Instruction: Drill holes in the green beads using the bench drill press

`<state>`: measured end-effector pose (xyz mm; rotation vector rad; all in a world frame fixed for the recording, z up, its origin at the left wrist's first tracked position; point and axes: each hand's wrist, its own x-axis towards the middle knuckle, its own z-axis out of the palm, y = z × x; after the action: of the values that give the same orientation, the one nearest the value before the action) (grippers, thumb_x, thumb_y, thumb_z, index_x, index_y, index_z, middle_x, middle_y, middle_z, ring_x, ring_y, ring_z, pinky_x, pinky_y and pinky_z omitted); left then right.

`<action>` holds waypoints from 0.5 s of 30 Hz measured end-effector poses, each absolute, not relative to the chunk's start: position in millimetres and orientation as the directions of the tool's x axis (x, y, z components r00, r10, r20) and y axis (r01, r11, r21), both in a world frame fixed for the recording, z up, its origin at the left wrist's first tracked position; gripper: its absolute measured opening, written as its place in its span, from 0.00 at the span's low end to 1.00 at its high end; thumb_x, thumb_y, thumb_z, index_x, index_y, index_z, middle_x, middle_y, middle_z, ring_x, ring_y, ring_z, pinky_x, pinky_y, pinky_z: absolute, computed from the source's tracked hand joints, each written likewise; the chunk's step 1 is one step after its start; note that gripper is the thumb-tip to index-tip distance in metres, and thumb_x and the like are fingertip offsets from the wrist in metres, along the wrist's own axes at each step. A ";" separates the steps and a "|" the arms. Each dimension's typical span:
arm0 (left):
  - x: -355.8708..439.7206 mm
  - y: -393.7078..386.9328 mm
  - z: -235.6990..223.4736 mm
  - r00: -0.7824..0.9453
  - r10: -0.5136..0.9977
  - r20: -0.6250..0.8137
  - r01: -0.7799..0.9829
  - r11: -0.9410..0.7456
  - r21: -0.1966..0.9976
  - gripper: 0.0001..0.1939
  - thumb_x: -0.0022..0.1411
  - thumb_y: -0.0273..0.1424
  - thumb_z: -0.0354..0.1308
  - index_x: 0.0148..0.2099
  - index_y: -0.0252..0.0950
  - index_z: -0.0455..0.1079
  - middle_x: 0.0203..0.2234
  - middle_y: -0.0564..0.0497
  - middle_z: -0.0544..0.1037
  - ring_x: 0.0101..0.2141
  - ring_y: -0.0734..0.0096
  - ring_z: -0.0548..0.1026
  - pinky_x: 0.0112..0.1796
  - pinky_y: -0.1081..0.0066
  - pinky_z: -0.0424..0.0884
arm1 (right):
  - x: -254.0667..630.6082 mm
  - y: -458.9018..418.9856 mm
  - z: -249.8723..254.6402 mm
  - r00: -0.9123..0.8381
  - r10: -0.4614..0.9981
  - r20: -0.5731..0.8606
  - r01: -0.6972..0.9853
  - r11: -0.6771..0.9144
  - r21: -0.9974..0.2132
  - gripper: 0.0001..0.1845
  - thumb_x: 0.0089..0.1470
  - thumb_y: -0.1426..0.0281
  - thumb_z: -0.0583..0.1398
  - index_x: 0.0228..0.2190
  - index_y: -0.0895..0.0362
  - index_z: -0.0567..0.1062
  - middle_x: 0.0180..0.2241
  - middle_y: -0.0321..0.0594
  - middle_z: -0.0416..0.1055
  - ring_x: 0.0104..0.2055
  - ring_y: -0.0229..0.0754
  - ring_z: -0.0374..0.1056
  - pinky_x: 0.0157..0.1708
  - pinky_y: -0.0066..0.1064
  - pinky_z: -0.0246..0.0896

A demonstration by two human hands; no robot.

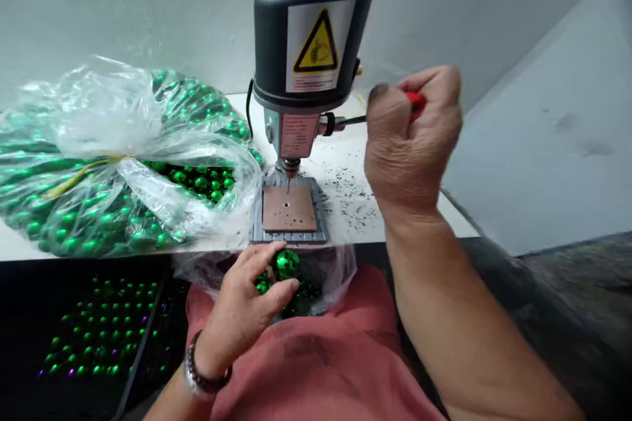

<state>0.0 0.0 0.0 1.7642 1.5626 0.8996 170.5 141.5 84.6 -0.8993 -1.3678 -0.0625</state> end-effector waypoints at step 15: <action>-4.7 5.7 -10.9 -0.067 0.989 -0.136 0.343 0.150 0.927 0.24 0.49 0.36 0.63 0.50 0.41 0.69 0.41 0.49 0.71 0.36 0.71 0.69 0.43 0.66 0.67 | 170.5 135.5 87.5 0.299 0.484 0.822 0.489 0.662 -0.568 0.07 0.51 0.70 0.54 0.26 0.58 0.58 0.24 0.29 0.53 0.26 0.24 0.52 0.30 0.20 0.55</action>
<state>-4.7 5.7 -10.9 1.3284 1.5621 0.9401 170.5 135.5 87.5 -0.9177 -1.3224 -0.0038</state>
